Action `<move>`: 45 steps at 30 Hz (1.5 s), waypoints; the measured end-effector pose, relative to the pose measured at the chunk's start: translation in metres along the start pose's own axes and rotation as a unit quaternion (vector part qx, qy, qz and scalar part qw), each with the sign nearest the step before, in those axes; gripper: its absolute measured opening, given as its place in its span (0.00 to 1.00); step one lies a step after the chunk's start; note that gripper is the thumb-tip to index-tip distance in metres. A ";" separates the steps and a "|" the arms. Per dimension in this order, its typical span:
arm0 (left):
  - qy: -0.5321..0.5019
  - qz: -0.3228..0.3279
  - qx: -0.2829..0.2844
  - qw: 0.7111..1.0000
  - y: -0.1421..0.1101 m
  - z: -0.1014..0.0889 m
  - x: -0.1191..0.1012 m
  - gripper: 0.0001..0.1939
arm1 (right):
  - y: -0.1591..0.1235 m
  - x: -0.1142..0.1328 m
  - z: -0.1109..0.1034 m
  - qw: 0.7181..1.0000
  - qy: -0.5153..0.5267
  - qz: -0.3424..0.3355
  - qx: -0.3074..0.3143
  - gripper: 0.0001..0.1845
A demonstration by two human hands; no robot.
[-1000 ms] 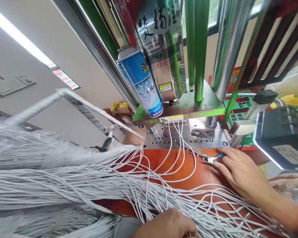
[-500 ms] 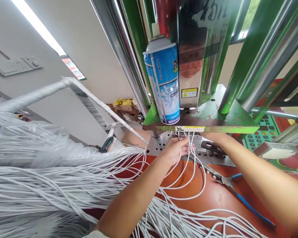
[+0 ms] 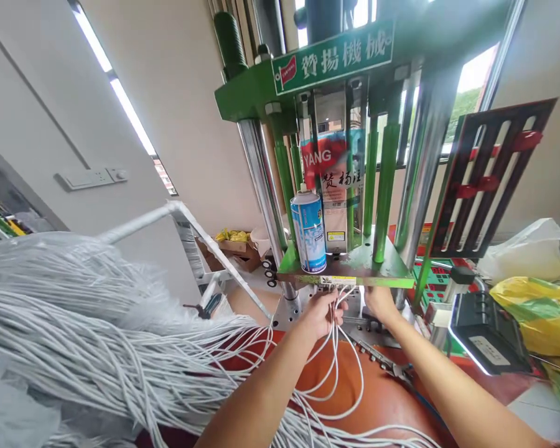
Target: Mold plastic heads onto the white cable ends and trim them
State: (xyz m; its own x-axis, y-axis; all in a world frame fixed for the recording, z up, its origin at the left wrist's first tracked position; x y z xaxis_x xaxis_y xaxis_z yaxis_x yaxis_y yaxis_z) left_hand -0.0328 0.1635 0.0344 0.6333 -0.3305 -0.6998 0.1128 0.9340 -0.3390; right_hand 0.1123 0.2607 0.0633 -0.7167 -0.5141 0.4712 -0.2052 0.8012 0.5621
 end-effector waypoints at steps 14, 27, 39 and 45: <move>0.036 0.007 0.022 0.999 -0.087 -0.007 0.043 0.19 | -0.093 0.023 -0.059 0.994 0.068 -0.030 -0.076 0.15; 0.059 0.033 0.016 0.998 -0.178 0.011 0.113 0.33 | -0.139 -0.006 -0.077 0.996 -0.027 0.078 -0.039 0.17; 0.170 0.086 0.089 0.978 -0.192 -0.003 0.102 0.28 | -0.165 -0.029 -0.101 0.990 0.039 0.120 0.070 0.23; 0.209 0.029 0.128 0.969 -0.199 0.014 0.107 0.30 | -0.182 0.056 -0.094 0.945 0.220 0.103 0.219 0.31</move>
State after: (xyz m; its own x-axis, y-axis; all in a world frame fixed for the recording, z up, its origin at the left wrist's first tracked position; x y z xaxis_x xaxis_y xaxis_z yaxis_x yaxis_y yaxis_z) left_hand 0.0233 -0.0555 0.0360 0.2852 -0.2522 -0.9247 0.3071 0.9379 -0.1611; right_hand 0.1719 0.0579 0.0511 -0.4440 -0.3337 0.8316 -0.4175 0.8982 0.1376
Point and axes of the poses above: each hand's wrist, its own y-axis towards the middle knuckle, its own z-axis out of the palm, x = y × z, the point moved 8 cm from there along y, towards the middle knuckle, and after that the axes turned 6 degrees about -y, right-handed, at the moved point
